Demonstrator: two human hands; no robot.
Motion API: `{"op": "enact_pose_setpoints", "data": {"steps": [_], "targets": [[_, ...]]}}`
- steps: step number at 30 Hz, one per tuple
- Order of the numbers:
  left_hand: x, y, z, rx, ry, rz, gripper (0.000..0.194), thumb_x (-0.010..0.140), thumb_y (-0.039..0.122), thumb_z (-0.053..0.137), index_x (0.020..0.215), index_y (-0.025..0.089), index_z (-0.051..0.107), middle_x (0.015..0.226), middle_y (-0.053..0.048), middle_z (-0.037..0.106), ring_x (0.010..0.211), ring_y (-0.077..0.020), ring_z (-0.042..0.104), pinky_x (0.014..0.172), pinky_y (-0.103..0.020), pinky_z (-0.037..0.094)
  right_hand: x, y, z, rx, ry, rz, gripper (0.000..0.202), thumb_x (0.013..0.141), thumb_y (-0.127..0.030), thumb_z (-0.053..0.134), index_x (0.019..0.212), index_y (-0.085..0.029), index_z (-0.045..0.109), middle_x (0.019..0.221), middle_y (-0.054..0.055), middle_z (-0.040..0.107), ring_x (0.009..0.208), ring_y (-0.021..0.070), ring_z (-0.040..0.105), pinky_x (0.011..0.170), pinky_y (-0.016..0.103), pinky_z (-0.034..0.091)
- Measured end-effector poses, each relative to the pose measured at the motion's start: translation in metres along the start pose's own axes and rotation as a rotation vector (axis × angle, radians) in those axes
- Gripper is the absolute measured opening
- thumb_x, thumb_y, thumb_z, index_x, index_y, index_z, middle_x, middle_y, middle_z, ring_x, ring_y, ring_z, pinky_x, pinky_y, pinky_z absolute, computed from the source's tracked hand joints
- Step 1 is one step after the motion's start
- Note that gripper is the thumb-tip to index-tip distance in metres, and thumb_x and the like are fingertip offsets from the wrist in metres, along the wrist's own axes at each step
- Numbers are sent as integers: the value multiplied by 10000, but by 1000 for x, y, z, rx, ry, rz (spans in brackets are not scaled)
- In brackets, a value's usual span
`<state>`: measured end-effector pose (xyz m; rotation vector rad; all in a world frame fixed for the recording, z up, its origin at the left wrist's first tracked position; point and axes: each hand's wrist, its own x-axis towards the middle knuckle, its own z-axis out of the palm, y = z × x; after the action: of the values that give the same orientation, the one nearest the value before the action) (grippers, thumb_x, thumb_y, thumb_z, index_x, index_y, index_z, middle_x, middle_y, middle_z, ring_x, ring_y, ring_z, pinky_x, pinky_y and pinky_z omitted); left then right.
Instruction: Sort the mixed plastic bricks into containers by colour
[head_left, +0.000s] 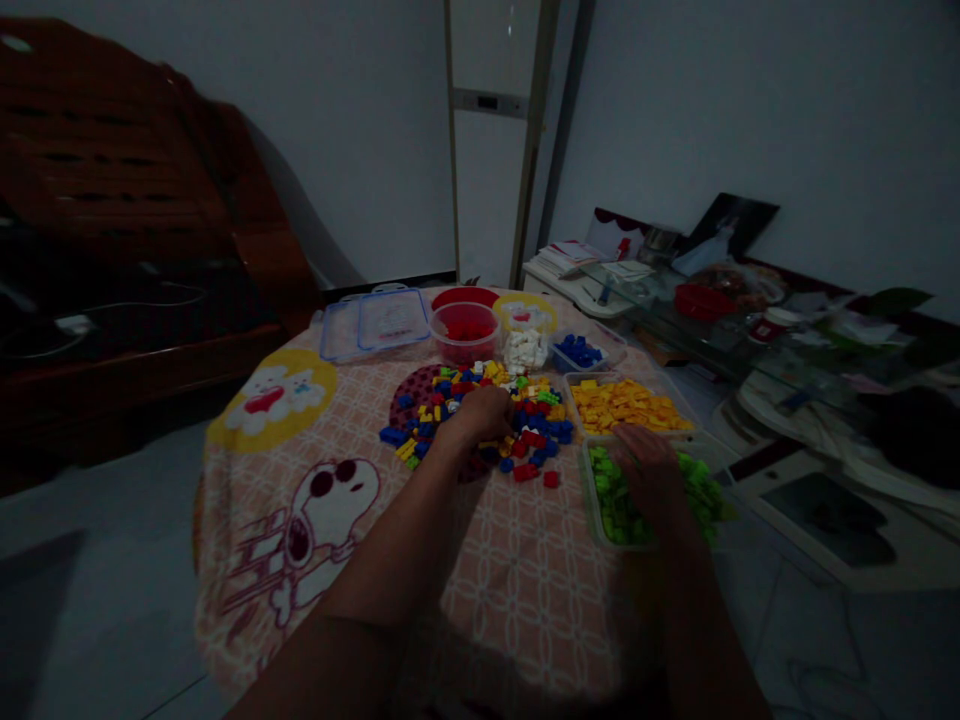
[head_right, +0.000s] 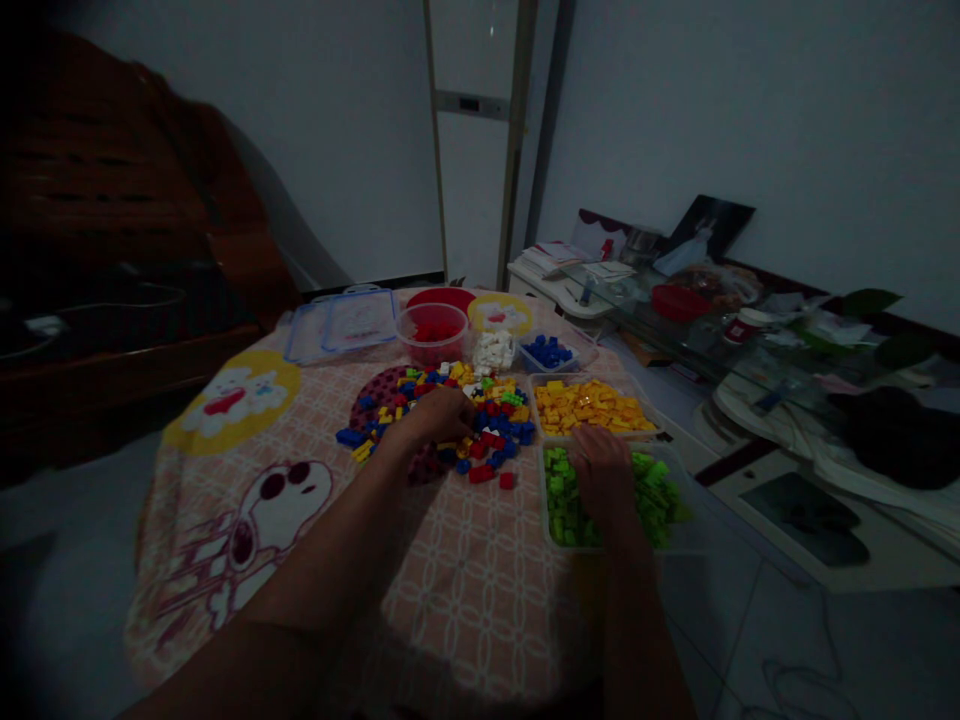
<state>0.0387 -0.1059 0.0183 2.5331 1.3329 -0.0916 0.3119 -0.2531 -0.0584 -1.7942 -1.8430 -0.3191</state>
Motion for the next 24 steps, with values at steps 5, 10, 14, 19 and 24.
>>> {"op": "enact_pose_setpoints", "data": {"steps": [5,10,14,19,24], "targets": [[3,-4,5,-77,34,20,122,667,205,747,780,195,790,769,-76,742,781,-217,692,690,-249,489,0,-1,-1,-1,-4,9,389,955,-297,422,1231,-181,670,1278,129,683,1228,290,579,1092,531,399],[7,-4,10,-114,97,21,90,602,205,798,684,191,765,692,-70,713,735,-217,674,635,-246,459,-1,-1,0,26,4,22,384,947,-296,434,1230,-196,673,1280,133,682,1235,295,575,1091,548,394],[2,-11,5,-245,87,91,70,617,131,725,664,172,756,643,-30,703,638,-158,628,588,-216,422,0,1,0,29,-1,19,390,950,-313,436,1227,-180,675,1268,145,685,1227,298,578,1085,550,401],[1,-20,0,-512,138,152,98,686,145,668,735,140,752,649,-8,711,606,-129,619,583,-200,432,0,0,1,4,18,5,396,953,-310,404,1204,-173,678,1253,142,690,1205,292,590,1076,522,414],[16,16,19,-1066,294,167,221,788,217,634,949,102,734,704,-36,724,629,-144,662,629,-242,526,1,-2,0,5,21,2,381,956,-309,418,1202,-175,677,1257,143,688,1211,298,587,1073,524,416]]}}
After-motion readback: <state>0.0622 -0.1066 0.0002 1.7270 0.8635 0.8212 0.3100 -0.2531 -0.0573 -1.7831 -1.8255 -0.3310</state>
